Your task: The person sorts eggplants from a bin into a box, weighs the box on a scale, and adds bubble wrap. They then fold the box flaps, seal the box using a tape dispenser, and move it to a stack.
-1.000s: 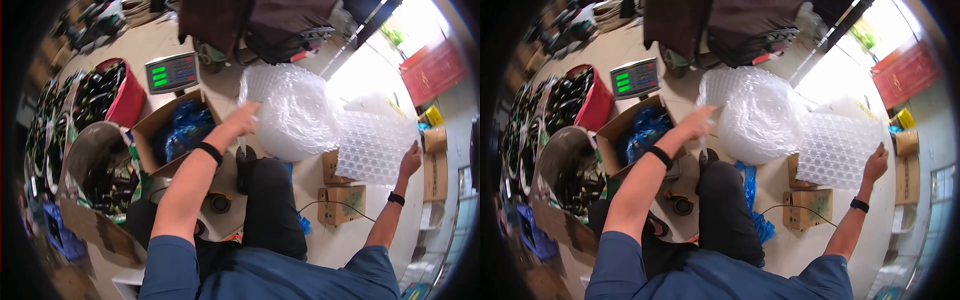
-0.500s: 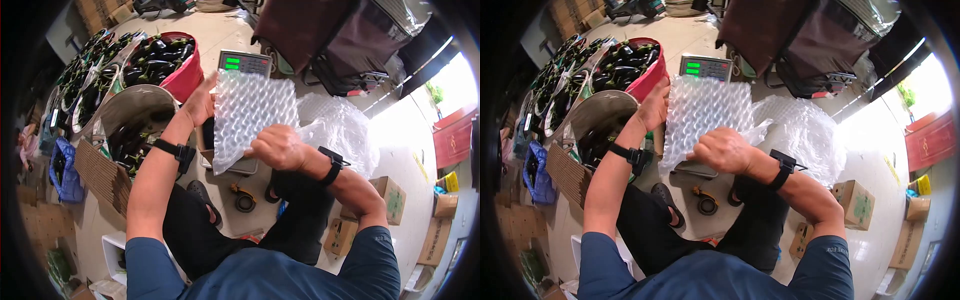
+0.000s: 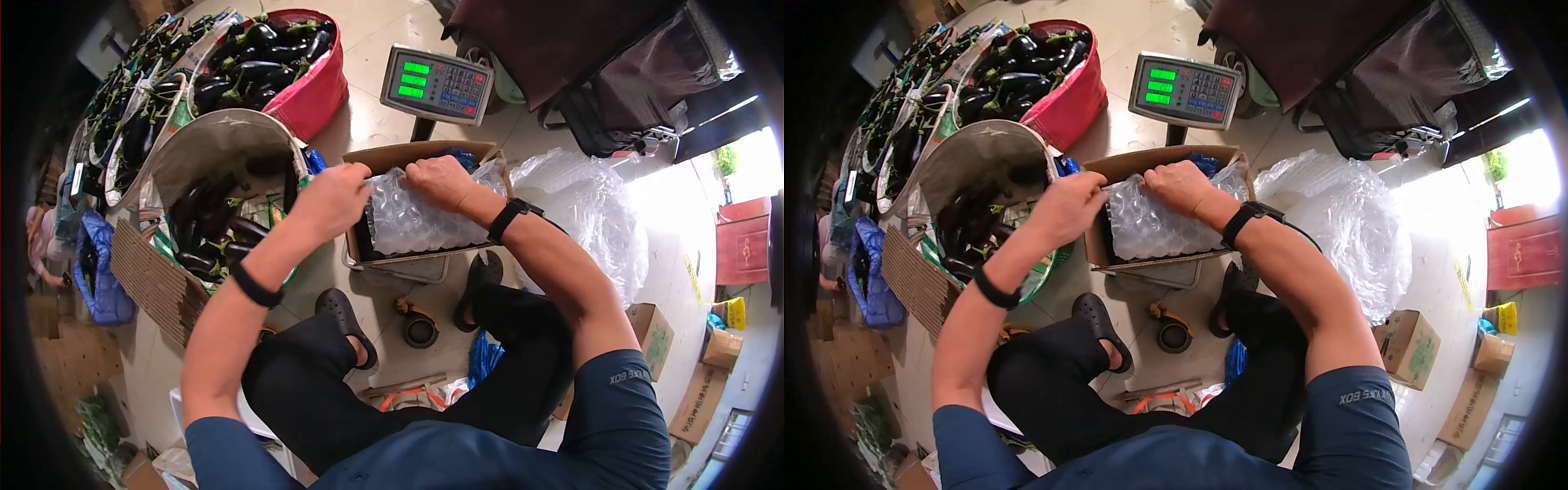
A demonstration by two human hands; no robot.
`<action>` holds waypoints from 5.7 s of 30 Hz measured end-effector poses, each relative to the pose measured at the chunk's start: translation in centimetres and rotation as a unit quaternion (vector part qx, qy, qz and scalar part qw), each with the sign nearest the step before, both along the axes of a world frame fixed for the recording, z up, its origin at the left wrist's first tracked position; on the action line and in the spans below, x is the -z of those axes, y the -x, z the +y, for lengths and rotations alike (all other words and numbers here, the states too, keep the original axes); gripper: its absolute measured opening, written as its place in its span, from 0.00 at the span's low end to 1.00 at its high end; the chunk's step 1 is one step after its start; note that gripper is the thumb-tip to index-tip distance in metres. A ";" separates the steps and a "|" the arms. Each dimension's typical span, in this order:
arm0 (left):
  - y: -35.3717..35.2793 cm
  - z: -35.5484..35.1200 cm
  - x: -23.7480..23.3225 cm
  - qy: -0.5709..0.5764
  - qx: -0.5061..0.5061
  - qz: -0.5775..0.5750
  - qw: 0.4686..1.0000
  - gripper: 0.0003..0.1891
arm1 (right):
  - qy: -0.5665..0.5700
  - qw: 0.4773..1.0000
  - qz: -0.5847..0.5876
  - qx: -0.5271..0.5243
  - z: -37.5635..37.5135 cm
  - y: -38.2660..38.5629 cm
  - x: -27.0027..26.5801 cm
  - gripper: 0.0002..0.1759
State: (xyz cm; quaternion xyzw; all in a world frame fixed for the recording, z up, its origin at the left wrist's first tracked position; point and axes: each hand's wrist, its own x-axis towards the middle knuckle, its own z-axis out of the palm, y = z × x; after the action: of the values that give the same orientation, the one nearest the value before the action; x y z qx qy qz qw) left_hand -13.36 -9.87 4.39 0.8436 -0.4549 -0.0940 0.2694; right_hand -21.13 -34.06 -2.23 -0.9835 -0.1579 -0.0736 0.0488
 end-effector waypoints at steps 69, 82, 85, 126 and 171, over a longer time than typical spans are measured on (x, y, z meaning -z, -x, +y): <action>3.5 -9.1 13.4 -0.078 0.029 -0.205 0.975 0.38 | -0.127 0.975 -0.061 0.169 -6.1 8.2 7.1 0.35; 3.8 -11.0 13.8 -0.045 -0.004 -0.245 0.969 0.36 | -0.155 0.849 0.502 0.057 8.7 25.3 28.8 0.28; 3.5 -11.0 13.4 -0.008 0.015 -0.231 0.973 0.35 | -0.215 0.813 0.516 0.160 10.5 25.0 29.5 0.28; 3.3 -8.7 11.6 -0.014 0.166 -0.218 0.962 0.44 | -0.758 0.568 -0.108 0.303 -4.4 11.4 7.6 0.06; 1.2 -5.0 12.4 -0.144 -0.218 -0.151 0.953 0.33 | -0.458 0.877 -0.125 0.079 -1.3 13.0 9.2 0.53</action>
State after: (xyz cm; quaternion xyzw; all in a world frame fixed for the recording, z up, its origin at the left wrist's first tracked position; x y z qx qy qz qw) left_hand -14.55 -14.84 -7.98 0.9565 -0.2769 0.0310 0.0868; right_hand -34.11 -35.38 -11.44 -0.8429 -0.0334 -0.2639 0.4676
